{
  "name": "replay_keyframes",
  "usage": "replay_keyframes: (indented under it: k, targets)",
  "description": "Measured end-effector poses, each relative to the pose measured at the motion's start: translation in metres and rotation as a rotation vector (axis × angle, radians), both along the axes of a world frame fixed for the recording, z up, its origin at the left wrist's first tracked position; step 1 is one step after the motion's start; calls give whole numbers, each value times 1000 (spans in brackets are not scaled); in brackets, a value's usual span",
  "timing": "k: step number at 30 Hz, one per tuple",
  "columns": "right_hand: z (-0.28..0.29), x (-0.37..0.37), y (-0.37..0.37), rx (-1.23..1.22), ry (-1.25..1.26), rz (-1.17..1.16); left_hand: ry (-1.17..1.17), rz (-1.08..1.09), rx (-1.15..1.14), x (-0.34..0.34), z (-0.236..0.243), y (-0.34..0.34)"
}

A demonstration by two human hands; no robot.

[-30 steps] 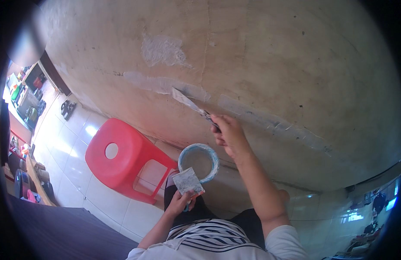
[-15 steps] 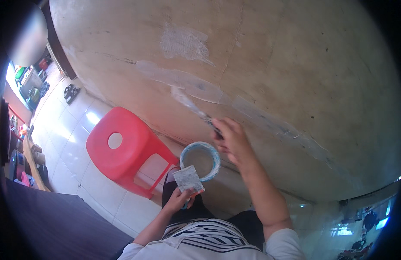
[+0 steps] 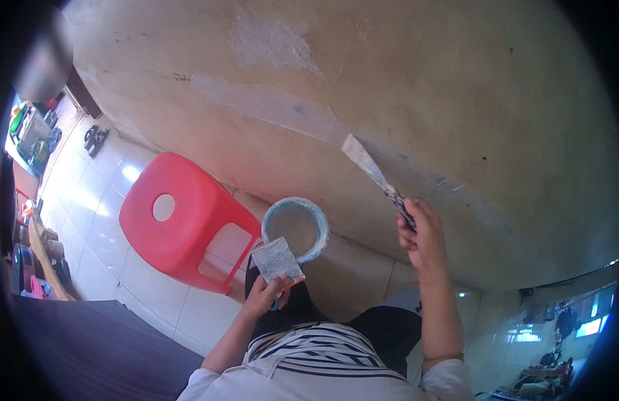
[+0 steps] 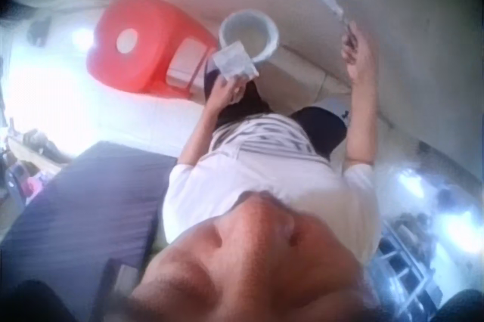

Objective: The person applies patching compound to a wall using a putty knife and then smooths it over with a rectangular spreader.

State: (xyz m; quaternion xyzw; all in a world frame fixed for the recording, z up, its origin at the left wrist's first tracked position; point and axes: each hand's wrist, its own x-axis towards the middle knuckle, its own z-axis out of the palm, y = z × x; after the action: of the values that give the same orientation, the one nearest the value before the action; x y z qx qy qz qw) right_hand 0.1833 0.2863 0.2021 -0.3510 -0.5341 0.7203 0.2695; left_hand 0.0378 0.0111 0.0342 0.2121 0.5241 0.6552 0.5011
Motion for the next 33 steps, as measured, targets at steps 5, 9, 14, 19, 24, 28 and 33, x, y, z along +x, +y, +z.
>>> replay_keyframes:
  k: [5, 9, 14, 19, 24, 28, 33]
  targets:
    - [1, 17, -27, -36, -50, 54, -10, 12, 32, -2, -6, -2]
    - [3, -27, -48, -38, 11, 265, -21, 0, 47, -1, -10, 0]
    - [17, -136, -68, 486, 16, 341, -42, 8, 101, 3, -20, 1]
    - [26, -260, -88, 1285, 167, 299, -71, 14, 128, 8, -36, 3]
    - [25, -341, -101, 1349, 134, 292, -80, 39, 177, 7, -23, 1]
    - [21, -348, -84, 1365, 61, 171, -77, -3, 194, 6, -35, 2]
    - [19, -258, -82, 1263, -133, 106, -113, 45, 183, 10, -39, 2]
